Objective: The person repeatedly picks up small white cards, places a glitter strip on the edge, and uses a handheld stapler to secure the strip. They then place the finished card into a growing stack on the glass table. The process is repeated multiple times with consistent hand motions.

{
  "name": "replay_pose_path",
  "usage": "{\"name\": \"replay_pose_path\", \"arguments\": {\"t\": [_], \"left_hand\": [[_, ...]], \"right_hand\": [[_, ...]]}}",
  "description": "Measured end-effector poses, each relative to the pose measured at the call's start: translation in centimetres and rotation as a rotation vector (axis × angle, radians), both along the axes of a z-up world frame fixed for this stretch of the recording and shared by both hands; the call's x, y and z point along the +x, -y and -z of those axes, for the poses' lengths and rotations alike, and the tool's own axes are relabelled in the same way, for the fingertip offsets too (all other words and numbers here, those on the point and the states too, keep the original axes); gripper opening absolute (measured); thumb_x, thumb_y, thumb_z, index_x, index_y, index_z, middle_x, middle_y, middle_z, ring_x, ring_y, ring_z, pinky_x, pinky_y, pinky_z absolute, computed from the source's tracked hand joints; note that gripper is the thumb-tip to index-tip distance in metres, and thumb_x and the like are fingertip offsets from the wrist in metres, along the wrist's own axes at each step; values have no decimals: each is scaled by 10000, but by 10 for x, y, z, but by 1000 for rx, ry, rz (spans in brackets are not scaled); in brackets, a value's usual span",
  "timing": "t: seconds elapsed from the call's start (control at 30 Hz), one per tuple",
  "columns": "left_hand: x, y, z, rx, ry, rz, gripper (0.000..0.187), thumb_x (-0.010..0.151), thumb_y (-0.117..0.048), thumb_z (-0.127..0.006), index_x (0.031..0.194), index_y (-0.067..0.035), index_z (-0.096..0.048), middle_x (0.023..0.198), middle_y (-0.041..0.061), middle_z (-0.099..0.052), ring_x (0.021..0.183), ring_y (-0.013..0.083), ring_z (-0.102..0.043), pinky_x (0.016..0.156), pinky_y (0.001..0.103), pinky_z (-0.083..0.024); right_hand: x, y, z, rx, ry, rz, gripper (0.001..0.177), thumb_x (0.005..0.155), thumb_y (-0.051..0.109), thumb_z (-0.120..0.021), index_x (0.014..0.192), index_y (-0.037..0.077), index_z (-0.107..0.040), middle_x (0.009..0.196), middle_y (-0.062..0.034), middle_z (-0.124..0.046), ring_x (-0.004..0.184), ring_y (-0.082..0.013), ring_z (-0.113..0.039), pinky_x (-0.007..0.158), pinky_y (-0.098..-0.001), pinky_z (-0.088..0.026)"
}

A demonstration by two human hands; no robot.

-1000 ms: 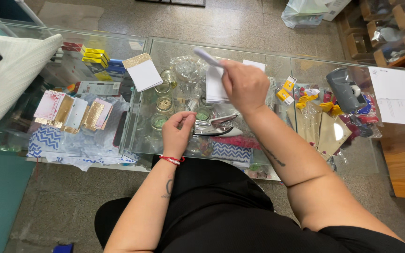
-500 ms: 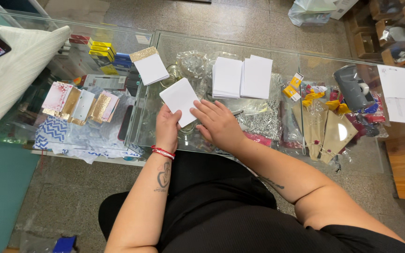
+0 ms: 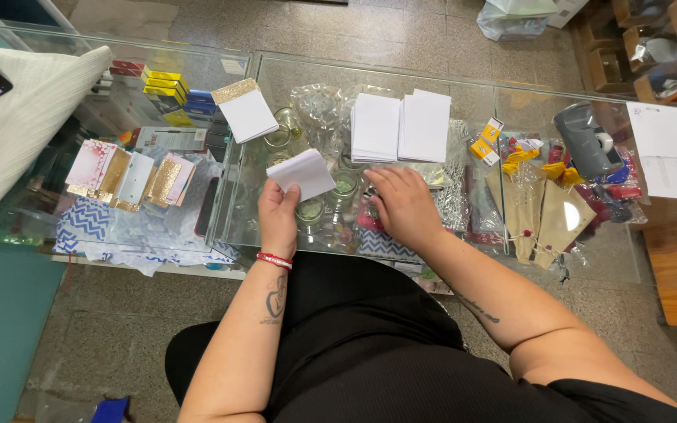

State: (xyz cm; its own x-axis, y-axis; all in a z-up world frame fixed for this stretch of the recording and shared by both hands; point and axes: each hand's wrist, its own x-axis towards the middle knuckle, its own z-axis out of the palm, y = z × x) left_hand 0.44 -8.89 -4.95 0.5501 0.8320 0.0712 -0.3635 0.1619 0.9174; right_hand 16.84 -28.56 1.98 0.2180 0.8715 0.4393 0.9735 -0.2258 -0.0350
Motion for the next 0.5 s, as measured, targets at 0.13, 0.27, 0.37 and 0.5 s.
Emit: {"name": "replay_pose_path", "arguments": {"t": [0.13,0.27,0.37,0.5], "left_hand": [[0,6,4,124,-31,-25,341,996,-7,-556,1331,-59,-594,1190,97,-684,1161,145,-589,1045,401,-509],[-11,21,-41,359,-113,-87,227,953,37,-559,1144,-48,-645,1039,104,-663,1058,164,-569,993,395,-471],[-15,27,-54,470,-191,-133,227,939,34,-573,1137,-49,-645,1032,140,-671,1038,248,-616,969,425,-476],[-13,24,-40,589,-280,-290,330,909,24,-603,1234,-19,-560,1070,225,-587,1027,415,-593,963,511,-453]], "right_hand": [[-32,-17,-23,133,-118,-76,485,989,154,-557,1463,62,-519,1403,-156,-588,1315,-359,-535,1119,-506,-377],[-61,-43,-33,216,-654,-219,577,996,71,-488,1547,0,-331,1457,-257,-523,1347,-490,-486,1135,-603,-366],[-70,-63,-31,266,-910,-251,553,1007,58,-471,1543,32,-338,1366,-264,-584,1299,-513,-525,1101,-626,-406],[-56,-84,6,255,-965,-160,288,1031,112,-496,1295,31,-575,1096,-277,-685,1092,-513,-642,923,-585,-503]]}}
